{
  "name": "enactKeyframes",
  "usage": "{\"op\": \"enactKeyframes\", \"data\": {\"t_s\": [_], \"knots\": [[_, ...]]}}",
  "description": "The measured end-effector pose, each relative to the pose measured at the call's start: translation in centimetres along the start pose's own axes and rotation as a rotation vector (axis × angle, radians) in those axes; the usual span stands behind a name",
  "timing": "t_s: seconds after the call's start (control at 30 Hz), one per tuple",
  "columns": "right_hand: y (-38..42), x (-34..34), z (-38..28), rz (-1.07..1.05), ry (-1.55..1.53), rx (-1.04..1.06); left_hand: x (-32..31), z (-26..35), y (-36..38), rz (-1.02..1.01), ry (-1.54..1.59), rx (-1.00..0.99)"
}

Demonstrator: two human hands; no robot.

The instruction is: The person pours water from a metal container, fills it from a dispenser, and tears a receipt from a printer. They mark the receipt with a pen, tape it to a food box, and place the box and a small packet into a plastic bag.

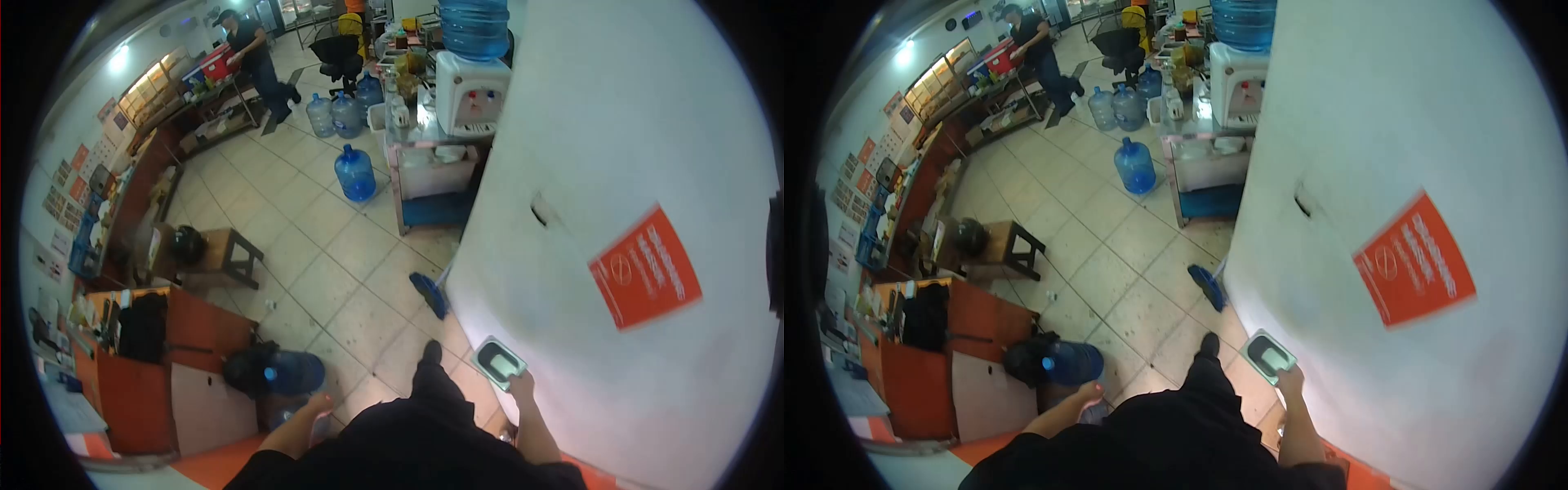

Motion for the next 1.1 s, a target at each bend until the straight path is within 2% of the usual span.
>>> {"op": "enactKeyframes", "data": {"t_s": [0.03, 0.07, 0.1, 0.13, 0.2, 0.23, 0.27, 0.3, 0.33, 0.37, 0.4, 0.43, 0.47, 0.5, 0.53, 0.57, 0.63, 0.7, 0.73, 0.8, 0.83, 0.9, 0.93, 1.0, 1.03, 1.1], "knots": [[-3.1, -1.8, -5.0, -0.111, 0.060, 0.038, 3.1, 2.8, -0.7, 0.012, -0.012, 0.000], [-6.1, -3.8, -9.3, -0.136, 0.228, 0.103, 5.2, 5.5, 0.5, -0.063, 0.074, 0.157], [-8.9, -5.8, -13.8, -0.013, 0.488, 0.340, 7.9, 7.5, 1.8, -0.149, 0.156, 0.328], [-10.1, -6.8, -19.5, -0.054, 0.452, 0.314, 10.3, 7.6, -2.1, -0.351, -0.055, 0.295], [-12.6, -8.8, -27.8, -0.064, 0.361, 0.385, 15.0, 9.6, -7.2, 0.012, 0.060, 0.075], [-14.7, -10.0, -31.4, -0.095, 0.393, 0.332, 16.7, 9.9, -12.7, 0.105, 0.160, -0.033], [-16.2, -11.4, -34.9, -0.062, 0.230, 0.334, 22.5, 18.1, -12.7, 0.245, 0.178, -0.026], [-18.0, -12.3, -38.2, -0.057, 0.178, 0.350, 27.2, 23.8, -15.2, 0.293, 0.238, -0.154], [-20.5, -13.9, -40.5, -0.109, 0.119, 0.283, 31.1, 27.8, -19.5, 0.370, 0.234, -0.366], [-23.4, -15.4, -42.9, -0.151, 0.049, 0.224, 34.0, 31.0, -23.4, 0.361, 0.259, -0.462], [-25.6, -16.9, -45.3, -0.186, -0.156, 0.287, 37.5, 34.9, -27.0, 0.352, 0.277, -0.568], [-27.9, -18.3, -47.9, -0.219, -0.359, 0.355, 42.9, 46.0, -27.0, 0.496, 0.041, -0.824], [-28.2, -17.3, -53.2, -0.329, -0.404, 0.158, 46.2, 51.2, -31.1, 0.488, 0.061, -0.942], [-30.0, -18.2, -55.7, -0.299, -0.420, 0.131, 49.2, 56.6, -33.4, 0.516, 0.013, -1.026], [-31.4, -19.0, -57.5, -0.265, -0.570, 0.090, 51.4, 60.9, -36.8, 0.549, -0.068, -1.127], [-33.6, -19.5, -59.8, -0.223, -0.716, 0.056, 53.7, 65.6, -41.1, 0.583, -0.154, -1.143], [-35.6, -20.8, -62.8, -0.061, -0.699, 0.061, 57.9, 72.5, -44.4, 0.620, -0.331, -1.229], [-36.5, -21.2, -65.4, 0.107, -0.664, 0.099, 58.8, 75.1, -50.8, 0.592, -0.683, -1.463], [-36.5, -21.2, -66.7, 0.140, -0.671, 0.056, 58.8, 75.4, -52.9, 0.541, -0.681, -1.497], [-36.6, -20.9, -69.3, 0.209, -0.711, 0.029, 58.3, 76.4, -56.3, 0.252, -1.032, -1.356], [-36.9, -20.8, -70.4, 0.241, -0.716, 0.017, 58.6, 77.2, -56.8, 0.240, -1.034, -1.390], [-37.4, -21.5, -72.3, 0.236, -0.833, 0.012, 59.9, 77.7, -56.4, -0.048, -0.884, -1.285], [-37.2, -21.8, -73.1, 0.256, -0.844, -0.003, 60.9, 77.7, -56.0, -0.066, -0.898, -1.301], [-36.6, -22.2, -75.8, 0.205, -0.737, -0.215, 63.9, 78.2, -54.5, -0.089, -0.794, -1.464], [-37.2, -24.0, -74.8, 0.215, -0.755, -0.236, 65.2, 78.2, -53.6, -0.114, -0.812, -1.473], [-39.3, -27.3, -72.5, 0.336, -0.558, -0.045, 67.9, 79.3, -51.1, -0.080, -0.669, -1.426]]}}
Point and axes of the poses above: each hand's wrist, its own y-axis away from the middle knuckle, its own x-axis out of the back of the hand, z = x × y, the point moved 3 cm from there along -y, towards the middle knuckle, and after that the axes turned 14 degrees about y, right-handed, at the moved point
